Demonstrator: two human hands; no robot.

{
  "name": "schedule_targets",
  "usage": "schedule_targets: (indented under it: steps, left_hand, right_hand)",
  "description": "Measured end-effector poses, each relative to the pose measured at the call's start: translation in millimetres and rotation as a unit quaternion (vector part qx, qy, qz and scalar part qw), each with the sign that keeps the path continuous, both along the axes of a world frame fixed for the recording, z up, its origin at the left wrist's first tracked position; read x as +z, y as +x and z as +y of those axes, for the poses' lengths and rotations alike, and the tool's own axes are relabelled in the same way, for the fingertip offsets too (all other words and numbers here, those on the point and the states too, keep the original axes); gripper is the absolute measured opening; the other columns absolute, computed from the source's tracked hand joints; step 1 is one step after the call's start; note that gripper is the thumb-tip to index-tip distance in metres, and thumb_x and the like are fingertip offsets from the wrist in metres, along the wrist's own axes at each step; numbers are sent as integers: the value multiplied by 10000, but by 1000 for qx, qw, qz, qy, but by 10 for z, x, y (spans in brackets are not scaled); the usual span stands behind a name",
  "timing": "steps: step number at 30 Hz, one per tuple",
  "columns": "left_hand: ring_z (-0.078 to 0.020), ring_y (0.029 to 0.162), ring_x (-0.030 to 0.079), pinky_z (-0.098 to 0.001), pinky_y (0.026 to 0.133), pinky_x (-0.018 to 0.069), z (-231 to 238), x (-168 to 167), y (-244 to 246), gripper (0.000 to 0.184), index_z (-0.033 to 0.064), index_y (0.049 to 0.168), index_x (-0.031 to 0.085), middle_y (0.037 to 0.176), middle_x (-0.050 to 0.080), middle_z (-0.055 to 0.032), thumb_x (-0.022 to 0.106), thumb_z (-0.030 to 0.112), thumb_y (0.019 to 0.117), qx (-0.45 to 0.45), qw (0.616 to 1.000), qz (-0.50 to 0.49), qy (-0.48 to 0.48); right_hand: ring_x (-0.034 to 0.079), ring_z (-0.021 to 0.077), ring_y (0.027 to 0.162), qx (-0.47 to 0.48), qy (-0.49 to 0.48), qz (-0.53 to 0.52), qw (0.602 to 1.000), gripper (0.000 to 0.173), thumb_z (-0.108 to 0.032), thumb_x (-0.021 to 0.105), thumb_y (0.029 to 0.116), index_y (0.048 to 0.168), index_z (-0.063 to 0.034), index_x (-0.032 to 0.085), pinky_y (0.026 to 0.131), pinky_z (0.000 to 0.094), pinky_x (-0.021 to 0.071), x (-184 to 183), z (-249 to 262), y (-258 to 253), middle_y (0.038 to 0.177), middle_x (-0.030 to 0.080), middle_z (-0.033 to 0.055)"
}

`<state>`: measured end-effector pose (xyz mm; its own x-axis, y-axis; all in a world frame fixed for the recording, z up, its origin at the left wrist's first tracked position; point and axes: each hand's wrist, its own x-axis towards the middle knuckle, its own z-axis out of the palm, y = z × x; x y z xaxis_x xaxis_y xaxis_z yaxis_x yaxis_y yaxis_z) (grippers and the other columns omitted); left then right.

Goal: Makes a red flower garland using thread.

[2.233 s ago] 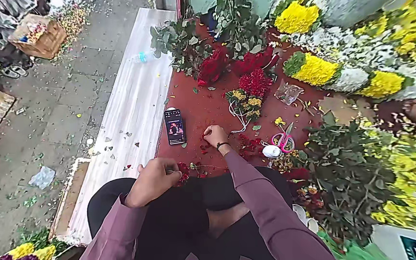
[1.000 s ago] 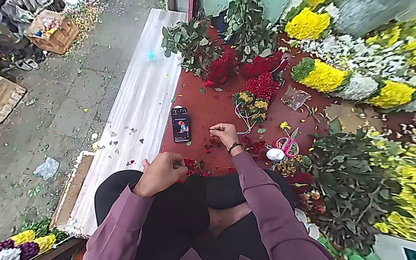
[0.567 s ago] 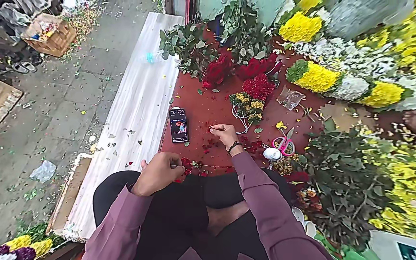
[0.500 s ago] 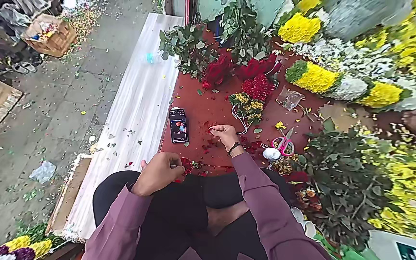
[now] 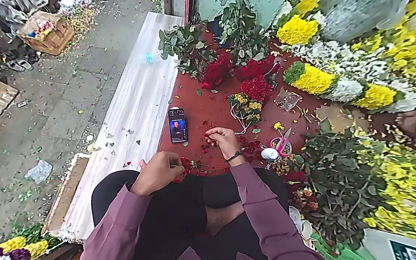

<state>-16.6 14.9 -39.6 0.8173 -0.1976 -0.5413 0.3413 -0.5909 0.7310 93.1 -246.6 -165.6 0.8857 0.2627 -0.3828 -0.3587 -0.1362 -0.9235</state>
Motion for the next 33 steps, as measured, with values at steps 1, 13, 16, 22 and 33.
schedule_targets:
  steps: [1,13,16,22,33]
  left_hand:
    - [-65,567,582,-314,552,502,1,1,-3,132,169,850,725,675,654,57,701,277,921,1,1000,0,0]
    - [-72,579,618,-324,575,544,-3,15,4,129,153,865,740,694,681,43,713,269,915,26,1000,6,7]
    - [-78,581,634,-330,575,557,-12,18,7,146,147,869,746,699,692,34,724,285,913,51,999,15,8]
    - [-74,579,635,-279,575,561,-10,6,4,182,111,935,753,709,692,20,654,258,979,92,994,37,-41]
    - [-67,607,665,-261,596,584,-42,27,18,198,85,981,762,739,722,16,736,278,948,39,994,48,-88]
  right_hand:
    - [645,178,672,8,4,-10,1000,211,-32,593,970,1114,-49,746,595,320,549,31,7,-12,941,740,126]
    - [691,184,716,6,23,-133,991,108,-79,786,867,974,-65,779,656,356,615,471,244,-353,912,751,69]
    - [686,246,718,-25,119,-82,989,312,16,778,811,1110,-12,695,646,386,610,687,302,-514,915,720,161]
    - [708,260,705,19,177,4,984,466,43,801,796,1221,29,610,618,360,605,965,384,-809,889,735,202]
    - [692,190,587,58,15,2,998,615,-151,924,726,1244,-59,606,532,325,599,785,471,-847,766,736,84]
